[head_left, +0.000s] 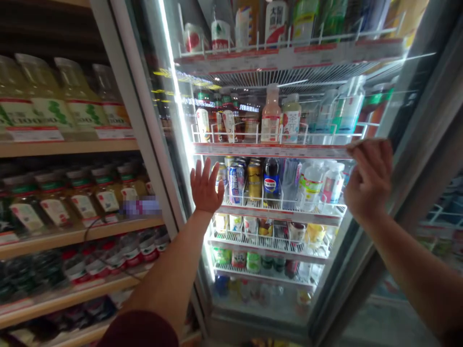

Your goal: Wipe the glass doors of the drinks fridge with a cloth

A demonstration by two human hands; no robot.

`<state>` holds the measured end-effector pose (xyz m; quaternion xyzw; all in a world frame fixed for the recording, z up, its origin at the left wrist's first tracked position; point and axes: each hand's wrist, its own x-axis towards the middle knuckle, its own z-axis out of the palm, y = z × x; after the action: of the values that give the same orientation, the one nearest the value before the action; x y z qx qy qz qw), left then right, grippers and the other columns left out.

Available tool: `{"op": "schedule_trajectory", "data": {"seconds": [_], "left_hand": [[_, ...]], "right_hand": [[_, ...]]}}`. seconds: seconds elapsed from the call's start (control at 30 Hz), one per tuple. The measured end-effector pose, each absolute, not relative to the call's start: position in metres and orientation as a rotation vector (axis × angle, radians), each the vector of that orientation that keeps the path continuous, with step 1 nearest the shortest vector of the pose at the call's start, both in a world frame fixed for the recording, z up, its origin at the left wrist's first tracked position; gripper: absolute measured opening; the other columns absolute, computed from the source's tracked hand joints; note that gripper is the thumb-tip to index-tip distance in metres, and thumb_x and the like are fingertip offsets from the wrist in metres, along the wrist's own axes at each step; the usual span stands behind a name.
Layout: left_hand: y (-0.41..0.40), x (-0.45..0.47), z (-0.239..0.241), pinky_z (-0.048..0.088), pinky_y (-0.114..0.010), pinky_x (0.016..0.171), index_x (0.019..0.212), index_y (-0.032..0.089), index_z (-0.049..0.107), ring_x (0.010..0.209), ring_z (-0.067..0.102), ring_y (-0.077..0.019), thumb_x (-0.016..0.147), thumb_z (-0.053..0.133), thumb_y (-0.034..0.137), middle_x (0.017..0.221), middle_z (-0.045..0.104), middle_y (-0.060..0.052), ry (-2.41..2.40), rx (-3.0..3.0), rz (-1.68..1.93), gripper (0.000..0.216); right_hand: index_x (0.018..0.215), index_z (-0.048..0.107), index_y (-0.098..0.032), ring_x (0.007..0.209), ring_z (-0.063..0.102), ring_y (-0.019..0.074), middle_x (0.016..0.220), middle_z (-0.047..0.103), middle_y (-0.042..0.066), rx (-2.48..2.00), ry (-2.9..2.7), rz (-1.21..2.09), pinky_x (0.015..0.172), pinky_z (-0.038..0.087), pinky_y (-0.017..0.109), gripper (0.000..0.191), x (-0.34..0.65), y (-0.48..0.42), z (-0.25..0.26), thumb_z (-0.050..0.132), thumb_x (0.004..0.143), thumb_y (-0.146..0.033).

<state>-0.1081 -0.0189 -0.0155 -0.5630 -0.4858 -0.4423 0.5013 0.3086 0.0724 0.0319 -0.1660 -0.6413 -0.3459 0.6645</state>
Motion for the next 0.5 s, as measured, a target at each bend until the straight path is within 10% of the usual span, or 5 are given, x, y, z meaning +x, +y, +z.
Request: {"op": "schedule_trajectory", "data": {"seconds": [0.5], "left_hand": [[-0.018,-0.109,-0.015,0.016,-0.047,0.131,0.158,0.022,0.039,0.160,0.016,-0.0249,0.099,0.048,0.032,0.166,0.034,-0.008,-1.130,-1.342,-1.059,0.061]], "right_hand": [[0.161,0.026,-0.040,0.153,0.037,0.0230,0.156,0.053,-0.003,-0.205,-1.992,-0.859,0.125,0.042,0.050,0.071,0.195,0.045,0.055,0.042,0.100,-0.008]]}}
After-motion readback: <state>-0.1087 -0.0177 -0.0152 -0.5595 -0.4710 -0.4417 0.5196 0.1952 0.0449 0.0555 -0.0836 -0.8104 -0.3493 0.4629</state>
